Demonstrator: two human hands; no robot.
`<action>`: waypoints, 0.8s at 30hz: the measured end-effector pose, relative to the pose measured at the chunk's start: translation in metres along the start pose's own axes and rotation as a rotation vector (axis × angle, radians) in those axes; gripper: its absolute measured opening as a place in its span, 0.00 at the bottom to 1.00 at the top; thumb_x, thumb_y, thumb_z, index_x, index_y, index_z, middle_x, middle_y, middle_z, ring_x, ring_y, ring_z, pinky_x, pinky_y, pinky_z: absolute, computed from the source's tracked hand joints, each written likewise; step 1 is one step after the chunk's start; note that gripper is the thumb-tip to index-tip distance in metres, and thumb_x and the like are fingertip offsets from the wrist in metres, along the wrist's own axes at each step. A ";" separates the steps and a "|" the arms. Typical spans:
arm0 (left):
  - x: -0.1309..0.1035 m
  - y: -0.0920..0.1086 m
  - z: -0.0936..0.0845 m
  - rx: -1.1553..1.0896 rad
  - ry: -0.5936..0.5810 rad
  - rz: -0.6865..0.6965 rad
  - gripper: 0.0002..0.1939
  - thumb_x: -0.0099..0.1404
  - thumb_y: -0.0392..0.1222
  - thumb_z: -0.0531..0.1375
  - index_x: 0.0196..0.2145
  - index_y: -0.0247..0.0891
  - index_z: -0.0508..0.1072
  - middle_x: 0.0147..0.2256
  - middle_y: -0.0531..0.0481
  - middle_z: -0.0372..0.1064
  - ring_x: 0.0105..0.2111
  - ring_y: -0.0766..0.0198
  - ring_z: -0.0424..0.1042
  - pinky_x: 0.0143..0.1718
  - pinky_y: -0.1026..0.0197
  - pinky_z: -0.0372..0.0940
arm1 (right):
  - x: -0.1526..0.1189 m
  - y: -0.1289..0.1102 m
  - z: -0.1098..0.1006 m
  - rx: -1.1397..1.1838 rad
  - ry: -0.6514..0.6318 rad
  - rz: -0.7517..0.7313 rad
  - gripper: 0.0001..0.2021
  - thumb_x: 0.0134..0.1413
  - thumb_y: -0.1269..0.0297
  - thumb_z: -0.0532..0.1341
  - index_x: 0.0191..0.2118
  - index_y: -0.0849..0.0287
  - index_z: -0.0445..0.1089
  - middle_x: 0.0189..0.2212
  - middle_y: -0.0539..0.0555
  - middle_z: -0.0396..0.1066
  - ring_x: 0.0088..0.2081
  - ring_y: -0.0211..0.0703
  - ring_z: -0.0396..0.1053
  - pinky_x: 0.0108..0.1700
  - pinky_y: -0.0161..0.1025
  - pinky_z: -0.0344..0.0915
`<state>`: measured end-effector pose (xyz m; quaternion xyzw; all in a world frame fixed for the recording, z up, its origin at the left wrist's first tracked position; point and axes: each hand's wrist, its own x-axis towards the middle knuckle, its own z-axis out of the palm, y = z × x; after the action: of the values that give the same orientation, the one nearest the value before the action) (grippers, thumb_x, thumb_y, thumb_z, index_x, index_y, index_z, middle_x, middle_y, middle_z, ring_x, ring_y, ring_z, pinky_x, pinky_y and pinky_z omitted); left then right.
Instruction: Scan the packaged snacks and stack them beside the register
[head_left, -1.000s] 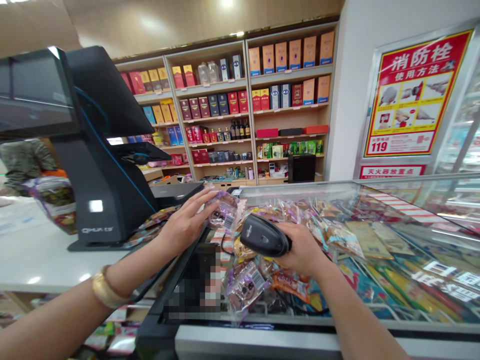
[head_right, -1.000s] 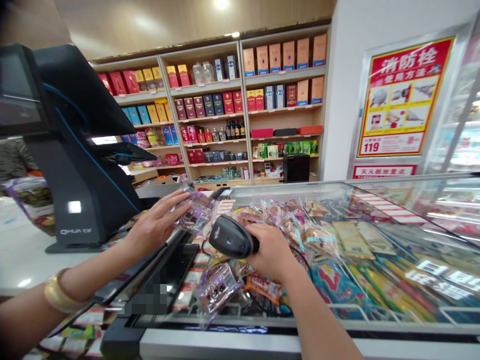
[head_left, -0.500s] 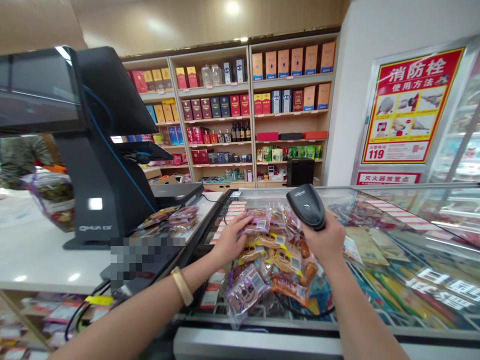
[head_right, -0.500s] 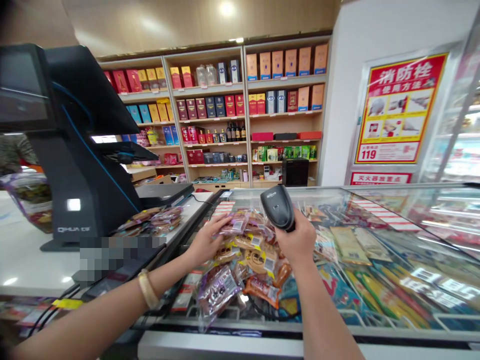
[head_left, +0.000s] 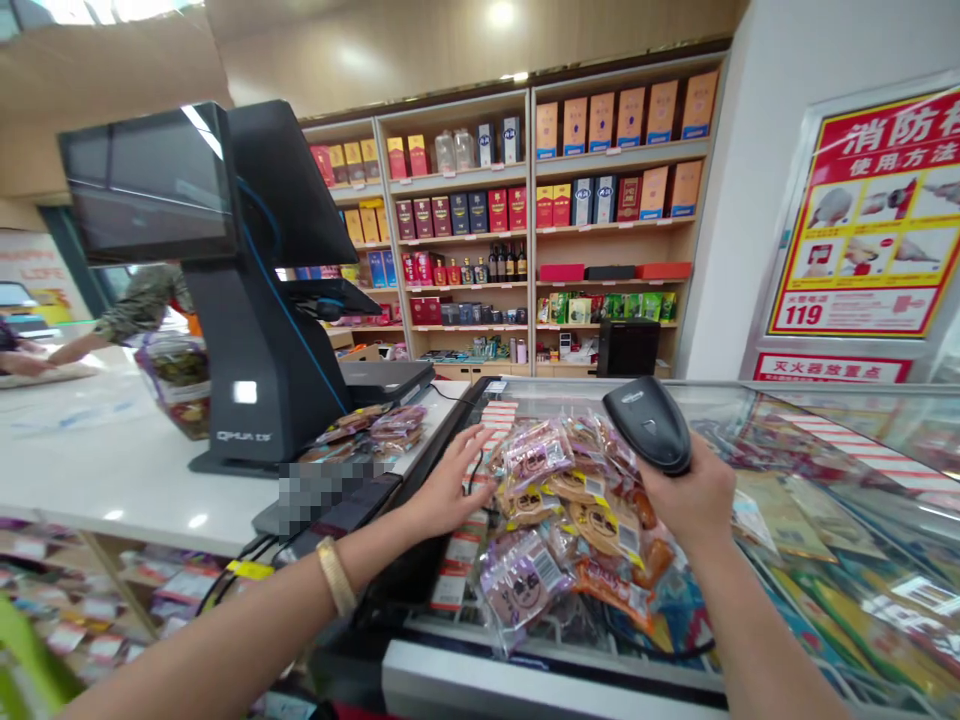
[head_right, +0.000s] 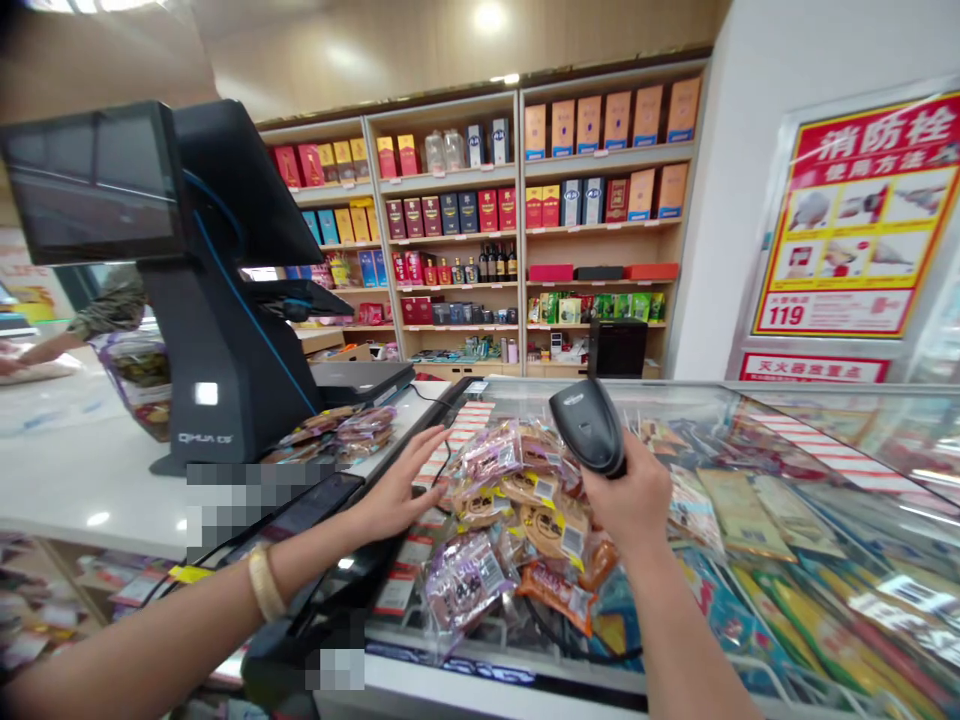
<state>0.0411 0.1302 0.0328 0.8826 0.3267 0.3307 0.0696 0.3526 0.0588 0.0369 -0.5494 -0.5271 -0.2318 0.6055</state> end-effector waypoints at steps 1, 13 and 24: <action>0.000 -0.010 -0.010 0.056 0.064 -0.040 0.32 0.64 0.45 0.55 0.65 0.39 0.55 0.63 0.38 0.52 0.64 0.52 0.52 0.64 0.48 0.49 | 0.000 0.000 0.000 0.000 -0.003 -0.007 0.10 0.46 0.55 0.61 0.26 0.57 0.67 0.21 0.52 0.69 0.24 0.45 0.67 0.27 0.36 0.58; 0.023 -0.101 -0.073 0.830 -0.096 -0.584 0.35 0.60 0.57 0.55 0.58 0.31 0.64 0.55 0.32 0.64 0.58 0.42 0.61 0.57 0.47 0.55 | -0.006 -0.001 0.003 -0.031 -0.049 -0.115 0.11 0.48 0.54 0.62 0.25 0.56 0.66 0.20 0.51 0.67 0.22 0.42 0.64 0.25 0.35 0.57; 0.043 -0.078 -0.085 0.833 -0.225 -0.626 0.20 0.65 0.41 0.48 0.44 0.29 0.74 0.42 0.30 0.75 0.42 0.45 0.74 0.43 0.50 0.66 | -0.003 -0.006 0.000 0.007 -0.071 -0.128 0.11 0.48 0.57 0.62 0.24 0.56 0.64 0.20 0.50 0.66 0.22 0.40 0.63 0.26 0.34 0.58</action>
<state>-0.0291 0.2093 0.0948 0.7257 0.6688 0.0397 -0.1567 0.3467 0.0560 0.0365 -0.5202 -0.5830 -0.2489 0.5724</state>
